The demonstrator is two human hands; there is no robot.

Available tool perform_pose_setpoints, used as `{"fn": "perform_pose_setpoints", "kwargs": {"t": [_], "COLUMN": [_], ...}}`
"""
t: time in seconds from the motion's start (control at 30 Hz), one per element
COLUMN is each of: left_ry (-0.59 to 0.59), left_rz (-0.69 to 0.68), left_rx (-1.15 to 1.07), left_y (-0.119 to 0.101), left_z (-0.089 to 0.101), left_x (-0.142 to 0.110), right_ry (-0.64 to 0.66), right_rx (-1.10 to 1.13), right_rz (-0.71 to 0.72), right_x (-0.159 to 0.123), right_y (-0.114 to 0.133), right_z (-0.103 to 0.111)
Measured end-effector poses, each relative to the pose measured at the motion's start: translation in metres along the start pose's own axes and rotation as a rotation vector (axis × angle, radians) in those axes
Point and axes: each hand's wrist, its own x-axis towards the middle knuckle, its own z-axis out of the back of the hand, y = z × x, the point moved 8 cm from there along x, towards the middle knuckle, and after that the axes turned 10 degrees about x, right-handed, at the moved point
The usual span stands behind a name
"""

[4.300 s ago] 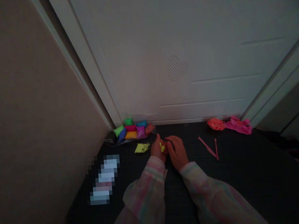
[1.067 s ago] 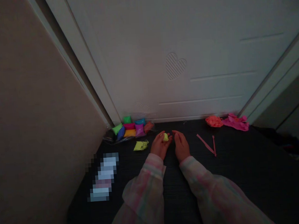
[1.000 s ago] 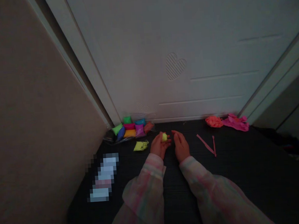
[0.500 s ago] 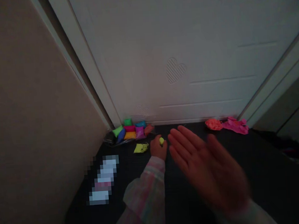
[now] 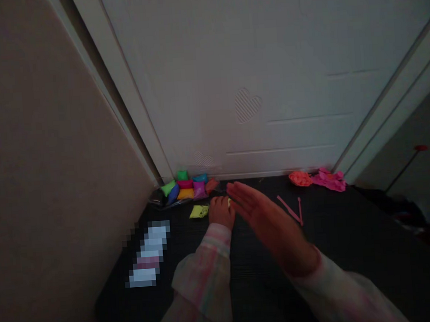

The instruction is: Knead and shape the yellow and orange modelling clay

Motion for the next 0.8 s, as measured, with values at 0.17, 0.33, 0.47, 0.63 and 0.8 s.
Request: {"fn": "perform_pose_setpoints", "kwargs": {"t": [0.17, 0.33, 0.47, 0.63, 0.8], "left_ry": [0.027, 0.023, -0.007, -0.134, -0.006], "left_rz": [-0.026, 0.020, -0.003, -0.026, 0.096], "left_rx": [0.154, 0.114, 0.114, 0.216, 0.236], "left_y": [0.001, 0.010, 0.012, 0.021, 0.051], "left_z": [0.003, 0.003, 0.011, 0.038, 0.040], "left_x": [-0.002, -0.001, -0.001, 0.018, 0.058], "right_ry": [-0.057, 0.059, 0.137, 0.083, 0.099], "right_rx": [-0.427, -0.673, -0.806, -0.803, -0.790], "right_rz": [0.067, 0.177, 0.212, 0.228, 0.216], "right_x": [0.050, 0.049, 0.051, 0.054, 0.049], "right_y": [-0.078, -0.108, -0.113, -0.110, -0.105], "right_z": [0.037, 0.031, 0.020, 0.023, 0.020]}}
